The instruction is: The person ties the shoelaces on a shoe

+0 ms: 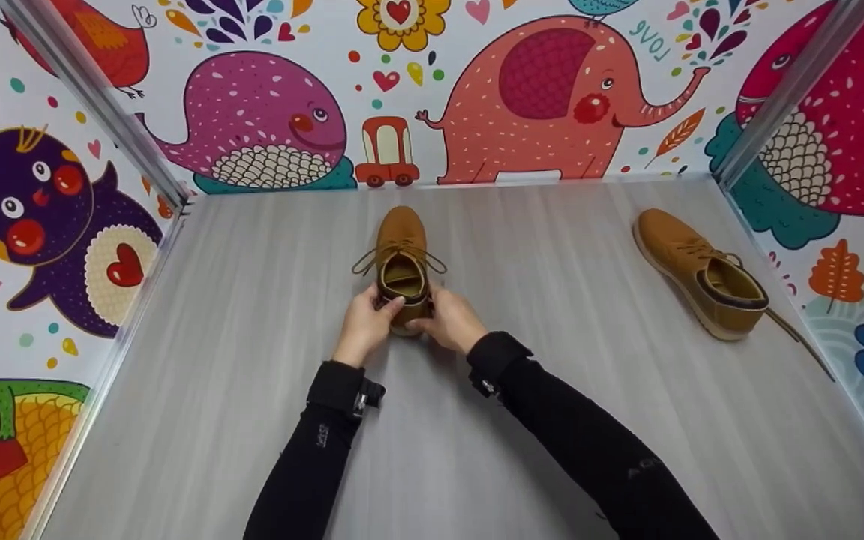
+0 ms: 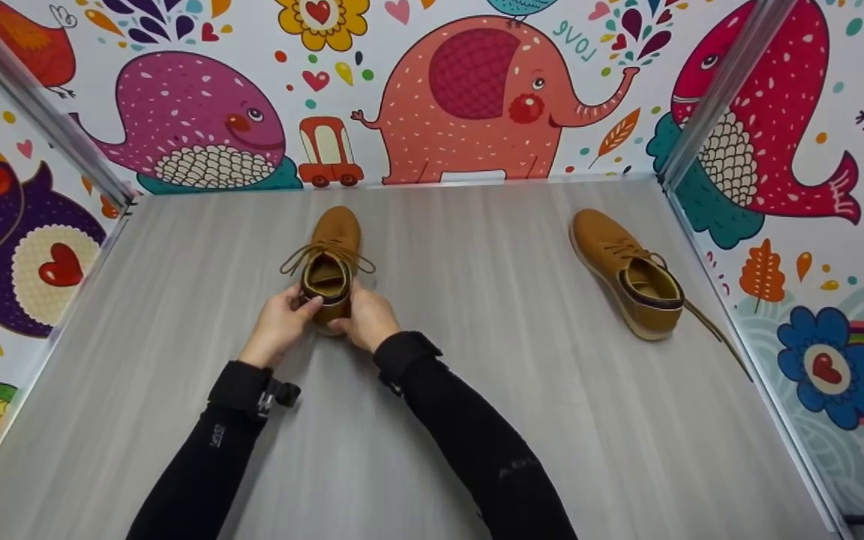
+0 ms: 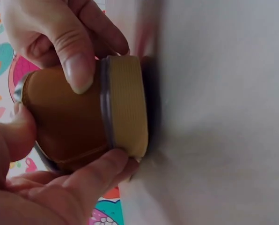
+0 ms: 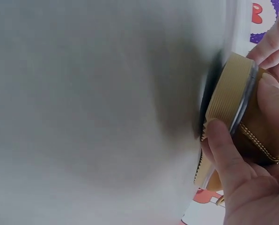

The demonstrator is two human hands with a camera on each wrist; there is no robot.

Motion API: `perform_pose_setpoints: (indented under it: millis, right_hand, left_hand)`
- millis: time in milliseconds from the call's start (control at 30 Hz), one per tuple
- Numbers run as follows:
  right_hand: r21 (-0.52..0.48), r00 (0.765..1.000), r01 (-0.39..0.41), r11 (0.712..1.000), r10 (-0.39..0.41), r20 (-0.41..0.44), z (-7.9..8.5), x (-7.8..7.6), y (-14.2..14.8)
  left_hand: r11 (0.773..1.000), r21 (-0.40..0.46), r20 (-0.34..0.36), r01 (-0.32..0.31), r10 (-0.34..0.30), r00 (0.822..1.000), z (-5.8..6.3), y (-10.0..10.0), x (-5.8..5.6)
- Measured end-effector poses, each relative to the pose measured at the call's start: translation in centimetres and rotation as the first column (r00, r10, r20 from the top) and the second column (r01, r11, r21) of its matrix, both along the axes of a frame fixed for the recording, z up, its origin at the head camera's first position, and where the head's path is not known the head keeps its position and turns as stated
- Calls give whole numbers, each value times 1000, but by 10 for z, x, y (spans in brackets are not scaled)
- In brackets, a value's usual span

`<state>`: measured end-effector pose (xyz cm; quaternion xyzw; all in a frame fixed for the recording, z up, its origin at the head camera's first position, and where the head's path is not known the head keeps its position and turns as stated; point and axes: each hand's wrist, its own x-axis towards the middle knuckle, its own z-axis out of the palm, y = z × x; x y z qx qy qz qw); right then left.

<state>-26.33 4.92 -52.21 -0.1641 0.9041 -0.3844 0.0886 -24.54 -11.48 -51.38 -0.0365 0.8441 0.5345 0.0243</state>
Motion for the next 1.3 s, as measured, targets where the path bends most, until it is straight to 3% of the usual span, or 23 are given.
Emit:
perform_pose_setpoints:
  millis: [300, 800, 1100, 1300]
  right_hand:
    - [-2, 1000, 14, 1000, -14, -16, 0, -16, -8]
    - [-12, 1000, -10, 1000, 10, -29, -1, -19, -4]
    - [6, 999, -33, 999, 33, 28, 6, -14, 25]
    - [-84, 995, -31, 996, 23, -92, 26, -12, 74]
  left_hand:
    - [1000, -9, -9, -4, 4, 1000, 1, -6, -18]
    - [999, -36, 15, -17, 17, 1000, 4, -5, -19]
    - [999, -45, 47, -22, 24, 999, 9, -2, -9]
    - [993, -96, 17, -69, 71, 997, 25, -4, 9]
